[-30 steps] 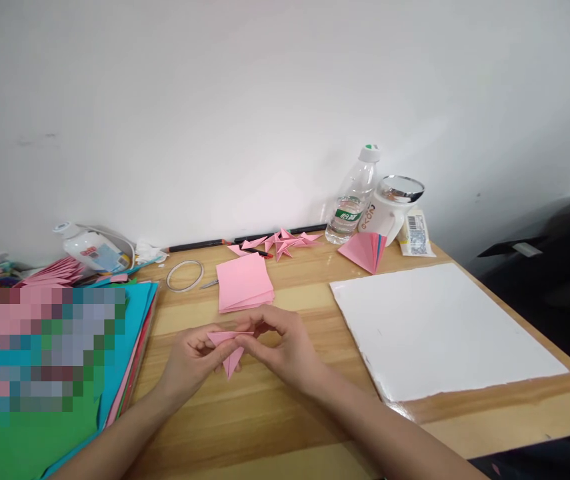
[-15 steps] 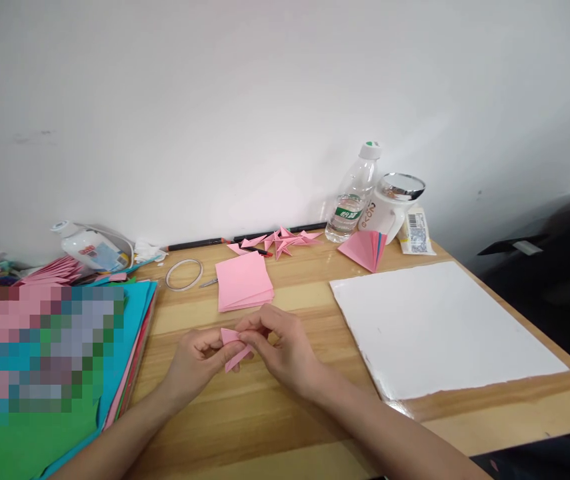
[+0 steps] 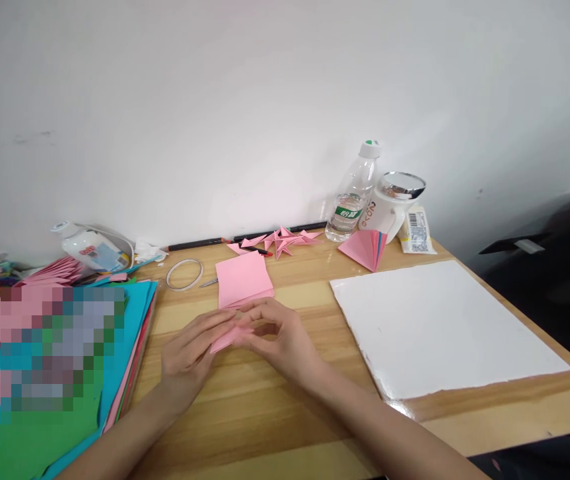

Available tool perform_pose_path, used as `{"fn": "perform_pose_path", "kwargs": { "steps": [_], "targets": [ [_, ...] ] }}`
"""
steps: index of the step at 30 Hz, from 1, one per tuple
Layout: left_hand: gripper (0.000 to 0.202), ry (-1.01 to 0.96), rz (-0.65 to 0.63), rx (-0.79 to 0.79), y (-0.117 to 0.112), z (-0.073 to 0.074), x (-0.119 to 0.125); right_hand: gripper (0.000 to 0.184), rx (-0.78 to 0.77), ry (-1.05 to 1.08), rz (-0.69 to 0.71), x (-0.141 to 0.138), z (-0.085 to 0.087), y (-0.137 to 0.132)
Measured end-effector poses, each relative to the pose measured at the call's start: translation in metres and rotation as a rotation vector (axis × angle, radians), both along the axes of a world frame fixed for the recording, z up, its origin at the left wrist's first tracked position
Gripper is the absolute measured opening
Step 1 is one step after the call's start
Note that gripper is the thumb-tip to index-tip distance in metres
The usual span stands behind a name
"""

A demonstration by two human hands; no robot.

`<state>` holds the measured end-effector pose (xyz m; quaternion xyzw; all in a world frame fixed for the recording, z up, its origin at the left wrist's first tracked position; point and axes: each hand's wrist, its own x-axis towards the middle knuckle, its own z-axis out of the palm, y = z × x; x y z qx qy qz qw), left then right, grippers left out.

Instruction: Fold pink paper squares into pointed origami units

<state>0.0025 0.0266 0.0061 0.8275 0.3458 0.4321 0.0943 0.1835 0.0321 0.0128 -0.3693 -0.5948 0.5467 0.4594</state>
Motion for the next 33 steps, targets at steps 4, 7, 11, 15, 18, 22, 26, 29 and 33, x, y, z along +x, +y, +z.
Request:
{"fn": "perform_pose_path", "kwargs": {
  "steps": [4,7,11,15,18,22,26,29,33],
  "targets": [
    [0.035,0.021,-0.007,0.087,0.001,-0.001,0.001,0.026,-0.248,0.061,0.097,0.0,-0.001,0.003],
    [0.035,-0.031,0.091,0.048,-0.001,0.001,0.005,0.029,-0.288,0.133,0.057,0.0,-0.003,0.004],
    [0.035,-0.246,0.283,-0.256,-0.004,0.008,0.01,0.028,-0.217,0.137,-0.014,0.0,-0.002,0.004],
    [0.025,-0.376,0.256,-0.617,-0.004,0.015,0.014,0.024,-0.174,0.11,0.001,-0.001,-0.002,0.004],
    [0.02,-0.438,0.179,-0.776,-0.003,0.018,0.017,0.023,-0.166,0.108,0.013,-0.002,-0.004,0.003],
    [0.02,-0.529,0.123,-0.909,-0.002,0.018,0.019,0.024,-0.168,0.092,0.009,-0.003,-0.006,0.002],
    [0.024,-0.512,0.061,-0.994,-0.001,0.016,0.018,0.025,-0.175,0.113,0.02,-0.005,-0.005,0.001],
    [0.026,-0.511,0.084,-1.019,-0.002,0.015,0.017,0.026,-0.162,0.119,0.014,-0.006,-0.004,0.0],
    [0.023,-0.581,0.071,-1.04,-0.001,0.015,0.017,0.025,-0.155,0.121,-0.014,-0.006,-0.004,0.001]
  ]
}}
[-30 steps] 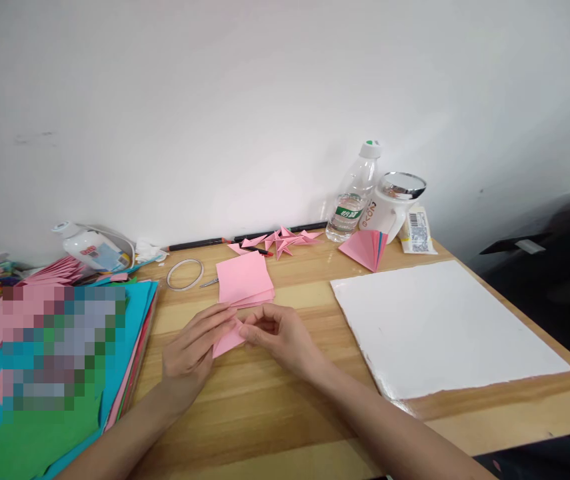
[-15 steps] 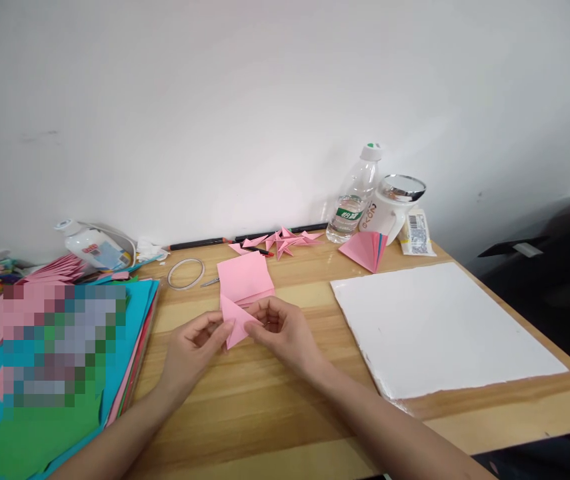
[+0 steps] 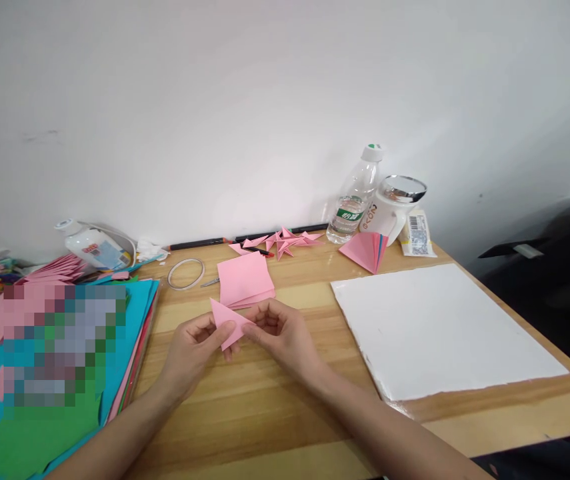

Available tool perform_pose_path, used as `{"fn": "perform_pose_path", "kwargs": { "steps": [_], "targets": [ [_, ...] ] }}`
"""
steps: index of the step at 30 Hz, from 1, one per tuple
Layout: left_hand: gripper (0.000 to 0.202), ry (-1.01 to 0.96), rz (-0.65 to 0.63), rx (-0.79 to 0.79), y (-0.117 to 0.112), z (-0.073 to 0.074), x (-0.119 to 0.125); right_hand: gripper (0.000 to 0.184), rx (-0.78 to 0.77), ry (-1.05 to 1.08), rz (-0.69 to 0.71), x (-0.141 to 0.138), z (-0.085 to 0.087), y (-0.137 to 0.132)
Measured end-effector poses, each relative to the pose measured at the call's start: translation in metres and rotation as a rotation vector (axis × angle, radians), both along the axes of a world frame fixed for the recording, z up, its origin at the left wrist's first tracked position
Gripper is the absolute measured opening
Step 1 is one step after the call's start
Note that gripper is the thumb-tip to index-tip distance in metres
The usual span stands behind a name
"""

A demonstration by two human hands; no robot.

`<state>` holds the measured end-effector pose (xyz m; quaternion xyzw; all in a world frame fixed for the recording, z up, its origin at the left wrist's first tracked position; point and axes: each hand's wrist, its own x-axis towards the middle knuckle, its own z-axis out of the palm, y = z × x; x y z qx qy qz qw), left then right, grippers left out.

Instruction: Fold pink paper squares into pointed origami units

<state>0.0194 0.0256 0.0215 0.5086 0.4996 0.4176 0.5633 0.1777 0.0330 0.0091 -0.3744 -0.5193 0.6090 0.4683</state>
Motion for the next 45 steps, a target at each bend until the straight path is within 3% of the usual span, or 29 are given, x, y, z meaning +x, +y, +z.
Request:
{"fn": "perform_pose_path", "kwargs": {
  "steps": [11,22,30,34,41,45],
  "targets": [
    [0.018,-0.095,0.003,-0.042,0.0001,0.0053,0.0034,0.022,-0.025,-0.072,-0.019,0.0003,0.0014,-0.0011],
    [0.011,-0.156,-0.021,-0.057,0.001,0.001,0.0005,0.018,0.002,-0.037,0.044,0.0013,-0.0058,0.0008],
    [0.012,-0.147,0.016,-0.07,-0.0006,0.0016,0.0011,0.026,-0.122,-0.012,0.106,0.0001,-0.0035,0.0016],
    [0.017,-0.218,0.017,-0.138,-0.0017,0.0022,0.0015,0.028,-0.151,0.022,0.082,0.0005,-0.0032,0.0007],
    [0.008,-0.371,0.033,-0.254,0.0044,0.0017,-0.0038,0.025,-0.2,0.091,0.13,0.0035,-0.0049,0.0023],
    [0.007,-0.35,0.046,-0.229,0.0049,0.0033,-0.0031,0.033,-0.323,0.166,0.16,0.0035,-0.0084,0.0037]
  ]
}}
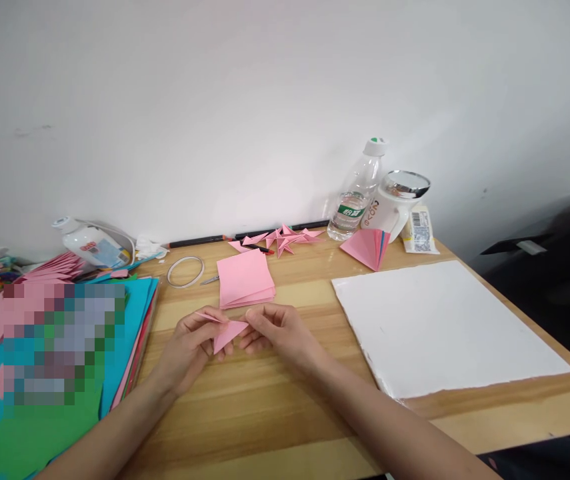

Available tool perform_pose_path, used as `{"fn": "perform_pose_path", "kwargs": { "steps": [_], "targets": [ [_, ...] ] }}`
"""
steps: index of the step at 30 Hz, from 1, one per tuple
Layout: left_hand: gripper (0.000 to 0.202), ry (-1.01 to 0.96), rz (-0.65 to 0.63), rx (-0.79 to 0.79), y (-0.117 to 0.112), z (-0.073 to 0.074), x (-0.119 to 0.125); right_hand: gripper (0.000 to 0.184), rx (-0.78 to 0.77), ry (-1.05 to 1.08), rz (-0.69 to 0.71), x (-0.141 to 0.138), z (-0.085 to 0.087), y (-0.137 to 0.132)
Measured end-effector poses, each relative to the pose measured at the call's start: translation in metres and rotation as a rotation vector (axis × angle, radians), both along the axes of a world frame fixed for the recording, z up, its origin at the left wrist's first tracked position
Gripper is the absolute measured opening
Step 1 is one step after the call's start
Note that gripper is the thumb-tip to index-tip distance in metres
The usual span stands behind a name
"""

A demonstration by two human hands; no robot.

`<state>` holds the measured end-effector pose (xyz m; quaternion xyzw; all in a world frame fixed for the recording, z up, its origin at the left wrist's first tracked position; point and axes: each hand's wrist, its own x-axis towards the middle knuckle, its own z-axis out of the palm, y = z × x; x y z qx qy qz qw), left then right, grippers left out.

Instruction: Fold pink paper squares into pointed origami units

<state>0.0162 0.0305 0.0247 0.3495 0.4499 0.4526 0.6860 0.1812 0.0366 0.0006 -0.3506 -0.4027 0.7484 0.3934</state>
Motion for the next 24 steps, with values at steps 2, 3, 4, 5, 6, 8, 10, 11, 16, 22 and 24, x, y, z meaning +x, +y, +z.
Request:
{"fn": "perform_pose_path", "kwargs": {
  "steps": [2,3,4,5,6,8,10,11,16,22,24],
  "targets": [
    [0.006,0.037,-0.008,0.034,-0.0006,-0.0007,0.0004,0.035,-0.072,-0.006,0.018,0.0001,0.0001,0.0003],
    [0.005,0.058,-0.016,0.051,-0.0009,-0.0018,0.0003,0.035,-0.103,-0.018,0.033,0.0003,0.0008,0.0005],
    [0.004,0.076,-0.026,0.067,-0.001,-0.0033,-0.0001,0.035,-0.13,-0.03,0.049,0.0007,0.0018,0.0007],
    [0.004,0.09,-0.035,0.08,-0.0009,-0.0049,-0.0006,0.036,-0.154,-0.041,0.069,0.0013,0.003,0.0012],
    [0.003,0.101,-0.042,0.091,-0.0008,-0.0065,-0.0012,0.037,-0.171,-0.053,0.091,0.0021,0.0042,0.0017],
    [0.003,0.115,-0.052,0.106,-0.0006,-0.0088,-0.0021,0.037,-0.178,-0.081,0.131,0.0037,0.0062,0.0032],
    [0.004,0.119,-0.064,0.105,-0.0008,-0.0091,-0.0024,0.036,-0.163,-0.112,0.155,0.0051,0.0072,0.0044],
    [0.005,0.12,-0.073,0.098,-0.001,-0.0086,-0.0022,0.035,-0.152,-0.125,0.158,0.0056,0.0072,0.0048],
    [0.005,0.156,-0.109,0.076,-0.0026,-0.0053,-0.001,0.035,-0.065,-0.18,0.155,0.0073,0.0044,0.0045],
    [0.004,0.178,-0.098,0.118,-0.0007,-0.0025,-0.0037,0.039,-0.121,-0.118,0.198,0.0076,0.0058,0.0047],
    [0.003,0.187,-0.119,0.145,-0.0001,-0.0019,-0.0049,0.042,-0.196,-0.066,0.189,0.0067,0.0077,0.0046]
  ]
}}
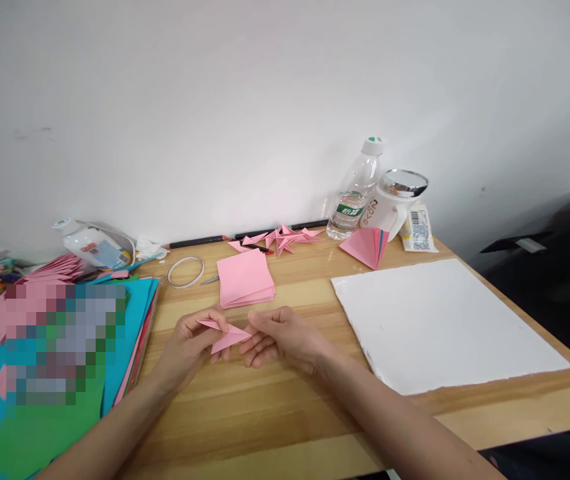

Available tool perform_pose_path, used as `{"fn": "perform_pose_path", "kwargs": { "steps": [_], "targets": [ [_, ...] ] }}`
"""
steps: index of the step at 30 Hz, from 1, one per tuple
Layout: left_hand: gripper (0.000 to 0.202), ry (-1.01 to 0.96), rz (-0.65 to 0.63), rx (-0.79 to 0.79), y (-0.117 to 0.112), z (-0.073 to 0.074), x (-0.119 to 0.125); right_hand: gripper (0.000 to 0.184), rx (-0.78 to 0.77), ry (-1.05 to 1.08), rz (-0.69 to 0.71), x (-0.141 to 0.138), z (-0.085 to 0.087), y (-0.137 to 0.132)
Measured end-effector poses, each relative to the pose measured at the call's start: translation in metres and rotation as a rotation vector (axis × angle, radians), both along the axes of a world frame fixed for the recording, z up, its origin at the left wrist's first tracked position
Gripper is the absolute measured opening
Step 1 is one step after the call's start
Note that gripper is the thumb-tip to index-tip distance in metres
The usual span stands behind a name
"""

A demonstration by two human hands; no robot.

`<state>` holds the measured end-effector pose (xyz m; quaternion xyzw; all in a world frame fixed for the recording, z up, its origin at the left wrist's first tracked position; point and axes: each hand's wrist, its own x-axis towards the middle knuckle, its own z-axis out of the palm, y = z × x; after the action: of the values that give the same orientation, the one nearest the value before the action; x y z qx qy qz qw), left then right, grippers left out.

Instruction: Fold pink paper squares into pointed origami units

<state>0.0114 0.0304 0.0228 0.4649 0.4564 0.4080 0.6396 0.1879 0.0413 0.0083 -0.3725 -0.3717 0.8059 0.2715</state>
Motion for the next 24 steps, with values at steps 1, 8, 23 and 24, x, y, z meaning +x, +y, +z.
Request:
{"fn": "perform_pose_path", "kwargs": {
  "steps": [1,8,23,24],
  "targets": [
    [0.002,0.014,-0.022,0.01,0.0,0.0,0.0,0.042,-0.015,0.013,-0.008,0.0,0.001,0.0],
    [0.004,0.097,-0.099,0.058,-0.002,-0.002,0.002,0.034,0.124,-0.057,0.012,0.0,-0.005,-0.002],
    [0.025,0.124,0.022,0.015,-0.004,0.001,0.009,0.031,0.474,-0.264,-0.138,-0.01,-0.005,-0.008],
    [0.024,0.149,0.04,0.016,-0.005,0.001,0.009,0.03,0.487,-0.268,-0.144,-0.012,-0.006,-0.01]
  ]
}}
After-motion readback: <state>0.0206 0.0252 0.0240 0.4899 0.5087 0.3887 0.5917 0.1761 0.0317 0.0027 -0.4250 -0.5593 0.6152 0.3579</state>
